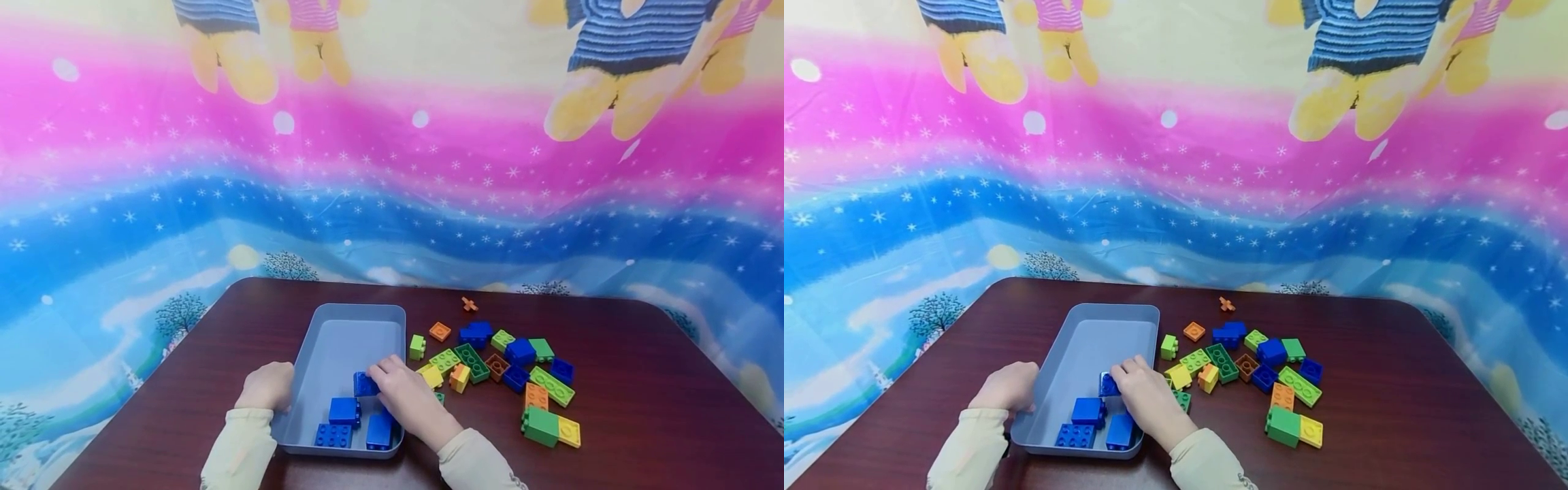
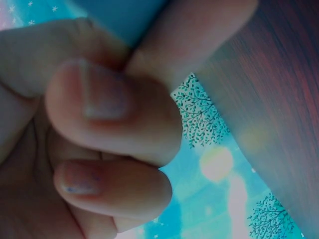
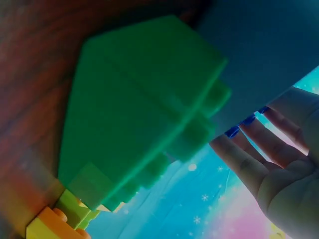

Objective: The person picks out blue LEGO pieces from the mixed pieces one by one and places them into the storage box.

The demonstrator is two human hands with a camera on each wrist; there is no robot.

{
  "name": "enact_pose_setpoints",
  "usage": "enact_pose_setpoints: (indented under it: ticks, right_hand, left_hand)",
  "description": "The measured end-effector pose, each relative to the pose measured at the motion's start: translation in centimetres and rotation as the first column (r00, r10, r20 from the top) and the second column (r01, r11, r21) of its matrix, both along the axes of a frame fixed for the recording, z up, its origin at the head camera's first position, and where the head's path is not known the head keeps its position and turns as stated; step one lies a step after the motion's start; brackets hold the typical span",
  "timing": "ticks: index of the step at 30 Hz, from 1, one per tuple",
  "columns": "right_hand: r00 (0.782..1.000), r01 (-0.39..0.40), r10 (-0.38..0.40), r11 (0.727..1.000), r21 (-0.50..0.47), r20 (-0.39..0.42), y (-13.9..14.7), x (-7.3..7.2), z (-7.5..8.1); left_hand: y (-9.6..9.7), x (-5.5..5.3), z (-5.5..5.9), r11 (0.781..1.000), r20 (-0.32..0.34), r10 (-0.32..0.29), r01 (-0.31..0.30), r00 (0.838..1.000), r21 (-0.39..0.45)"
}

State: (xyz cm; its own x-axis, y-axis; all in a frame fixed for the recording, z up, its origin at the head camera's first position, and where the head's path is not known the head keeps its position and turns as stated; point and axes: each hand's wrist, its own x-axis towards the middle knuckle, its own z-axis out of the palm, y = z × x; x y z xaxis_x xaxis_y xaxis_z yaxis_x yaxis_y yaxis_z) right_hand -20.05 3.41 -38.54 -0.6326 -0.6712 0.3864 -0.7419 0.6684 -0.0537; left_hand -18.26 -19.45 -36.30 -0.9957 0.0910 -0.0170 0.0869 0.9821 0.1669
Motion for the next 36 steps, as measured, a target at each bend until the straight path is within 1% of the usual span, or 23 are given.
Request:
enact_pose_setpoints:
  ticks: [5,9,16,19,23,27,33,36]
  right_hand:
    - [1.000,0.014,-0.015,1.000,0.025,0.027,-0.10,-0.09,-0.23]
    - [0.999,0.026,-0.027,0.999,0.048,0.027,-0.16,-0.20,-0.31]
    - [0.999,0.035,-0.030,0.994,0.105,-0.045,-0.44,-0.32,-0.65]
    - [0.998,0.043,-0.036,0.988,0.147,-0.054,-0.52,-0.37,-0.81]
    - [0.998,0.057,-0.055,0.980,0.192,-0.015,-0.51,-0.38,-0.81]
    - [0.998,0.055,-0.059,0.976,0.211,0.017,-0.45,-0.34,-0.78]
    - [0.998,0.048,-0.056,0.979,0.199,0.032,-0.34,-0.24,-0.86]
    - [0.996,0.032,-0.045,0.985,0.167,0.076,-0.13,-0.27,-0.85]
  left_hand:
    - [0.03,-0.02,-0.06,1.000,0.000,0.000,0.000,1.000,0.000]
    - [0.05,-0.04,-0.08,1.000,-0.001,-0.003,0.003,1.000,0.001]
    - [0.05,-0.01,-0.08,1.000,0.004,0.002,-0.002,1.000,-0.002]
    - [0.07,0.00,-0.06,1.000,0.005,0.002,-0.002,1.000,0.001]
    - [0.08,-0.02,0.01,1.000,0.002,-0.004,0.004,1.000,0.004]
    - [0.09,-0.06,0.05,1.000,0.000,-0.013,0.013,1.000,0.008]
    - [0.10,-0.02,0.04,1.000,0.004,-0.010,0.010,1.000,0.012]
    - [0.07,0.02,-0.01,1.000,0.004,-0.009,0.009,1.000,0.012]
